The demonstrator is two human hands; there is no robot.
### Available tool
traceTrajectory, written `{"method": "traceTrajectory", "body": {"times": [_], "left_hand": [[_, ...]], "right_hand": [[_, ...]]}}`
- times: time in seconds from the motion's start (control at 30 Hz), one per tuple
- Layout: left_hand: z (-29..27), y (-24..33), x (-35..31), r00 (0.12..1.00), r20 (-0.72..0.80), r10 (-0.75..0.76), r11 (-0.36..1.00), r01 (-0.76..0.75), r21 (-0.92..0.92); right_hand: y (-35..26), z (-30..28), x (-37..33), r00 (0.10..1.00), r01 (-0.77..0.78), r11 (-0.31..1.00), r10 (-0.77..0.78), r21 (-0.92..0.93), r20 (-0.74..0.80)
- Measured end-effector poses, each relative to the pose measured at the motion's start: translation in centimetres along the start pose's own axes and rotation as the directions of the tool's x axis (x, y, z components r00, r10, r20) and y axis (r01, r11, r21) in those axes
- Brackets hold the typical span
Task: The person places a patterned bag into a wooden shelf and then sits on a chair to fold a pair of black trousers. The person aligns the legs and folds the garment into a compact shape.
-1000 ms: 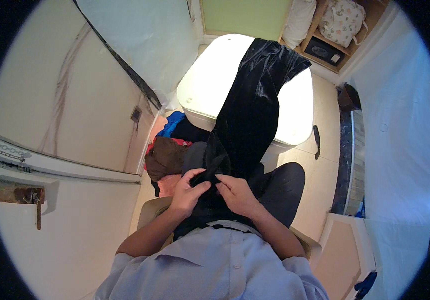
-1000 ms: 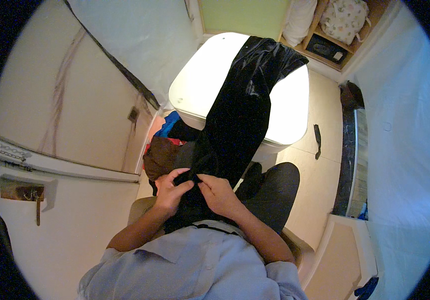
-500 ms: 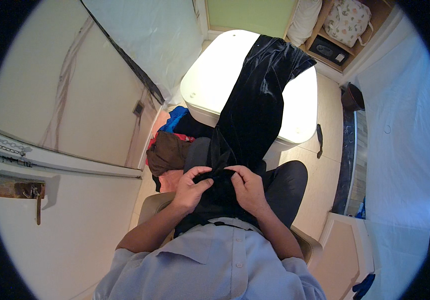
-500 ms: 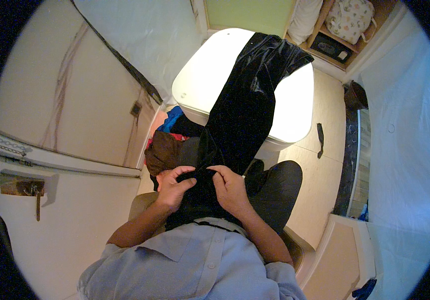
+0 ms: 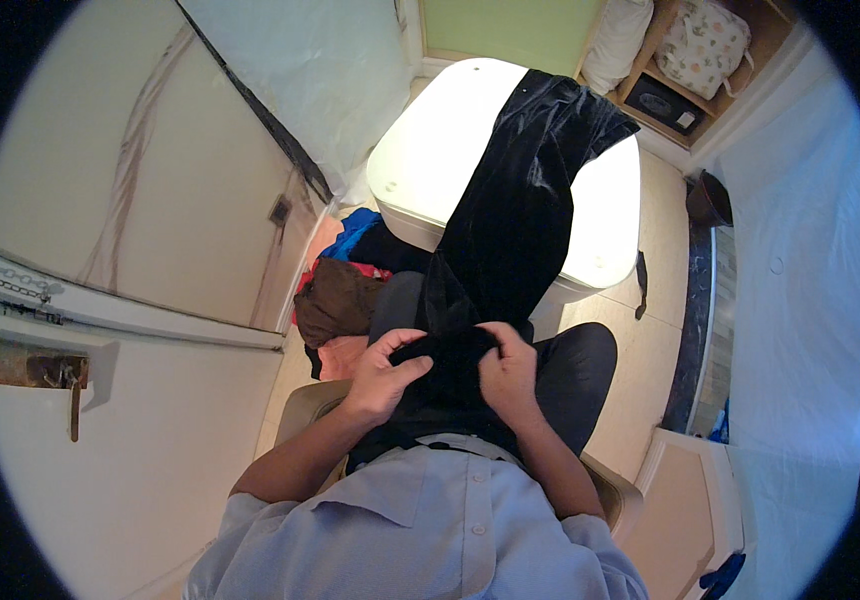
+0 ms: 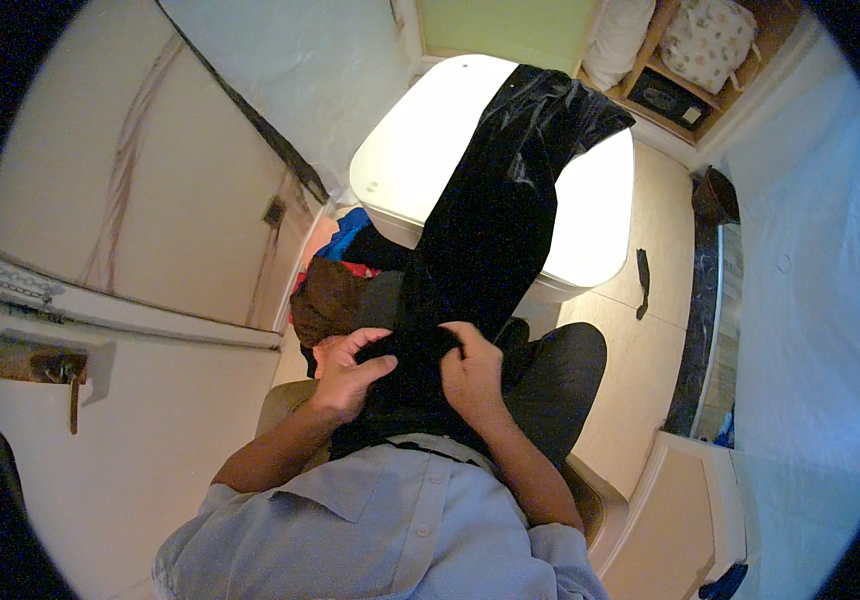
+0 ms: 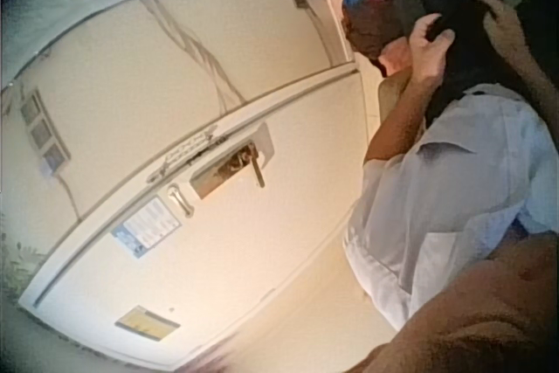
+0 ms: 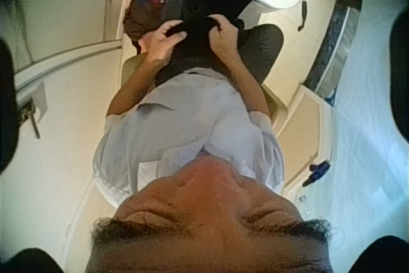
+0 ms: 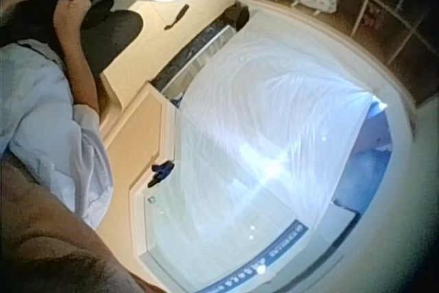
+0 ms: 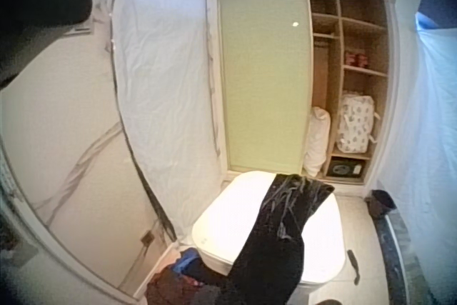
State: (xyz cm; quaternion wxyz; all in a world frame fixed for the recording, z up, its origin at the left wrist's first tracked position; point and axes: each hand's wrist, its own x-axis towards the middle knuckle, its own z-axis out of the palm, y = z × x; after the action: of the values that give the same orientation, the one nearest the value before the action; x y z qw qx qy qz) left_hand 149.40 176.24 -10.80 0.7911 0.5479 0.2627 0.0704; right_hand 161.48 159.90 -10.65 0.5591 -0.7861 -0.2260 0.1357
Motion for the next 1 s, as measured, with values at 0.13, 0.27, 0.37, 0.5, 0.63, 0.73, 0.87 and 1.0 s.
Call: {"method": "traceTrajectory", "body": {"times": [0.13, 0.27, 0.37, 0.5, 0.63, 0.73, 0.87, 1.0], "left_hand": [[-0.4, 0.0, 0.1, 0.997, -0.076, -0.032, 0.995, 0.024, -0.094], [-0.8, -0.3, 0.1, 0.997, -0.075, -0.029, 0.980, 0.014, -0.198], [-1.2, -1.0, 0.0, 0.995, -0.073, -0.066, 0.986, 0.055, -0.155], [-0.6, -0.5, -0.2, 1.000, 0.018, 0.009, 0.998, -0.008, -0.058], [-0.6, -0.7, -0.3, 0.995, 0.062, 0.076, 0.985, -0.065, -0.159], [-0.8, -0.7, -0.3, 0.996, 0.027, 0.085, 0.979, -0.079, -0.186], [-1.1, -1.0, 0.1, 0.992, 0.075, 0.101, 0.983, -0.088, -0.161], [-1.3, -1.1, 0.6, 0.987, 0.114, 0.113, 0.986, -0.098, -0.134]], "right_hand": [[0.1, -2.2, 0.2, 0.970, 0.095, 0.992, -0.072, 0.087, -0.230], [-1.0, -3.5, 0.4, 0.974, 0.065, 0.937, 0.014, 0.344, -0.225], [-1.9, -2.4, 0.6, 0.984, 0.110, 0.970, -0.075, 0.217, -0.160], [-2.0, 1.6, 0.3, 0.995, -0.002, 0.987, -0.013, 0.161, 0.094], [-0.8, 4.1, -0.6, 0.983, -0.059, 0.971, 0.017, 0.234, 0.180], [-1.7, 4.0, -0.5, 0.983, -0.102, 0.973, 0.066, 0.209, 0.170], [-1.8, 3.7, 0.0, 0.986, -0.105, 0.986, 0.086, 0.133, 0.143], [-1.7, 4.1, 0.3, 0.985, -0.122, 0.969, 0.092, 0.216, 0.144]]}}
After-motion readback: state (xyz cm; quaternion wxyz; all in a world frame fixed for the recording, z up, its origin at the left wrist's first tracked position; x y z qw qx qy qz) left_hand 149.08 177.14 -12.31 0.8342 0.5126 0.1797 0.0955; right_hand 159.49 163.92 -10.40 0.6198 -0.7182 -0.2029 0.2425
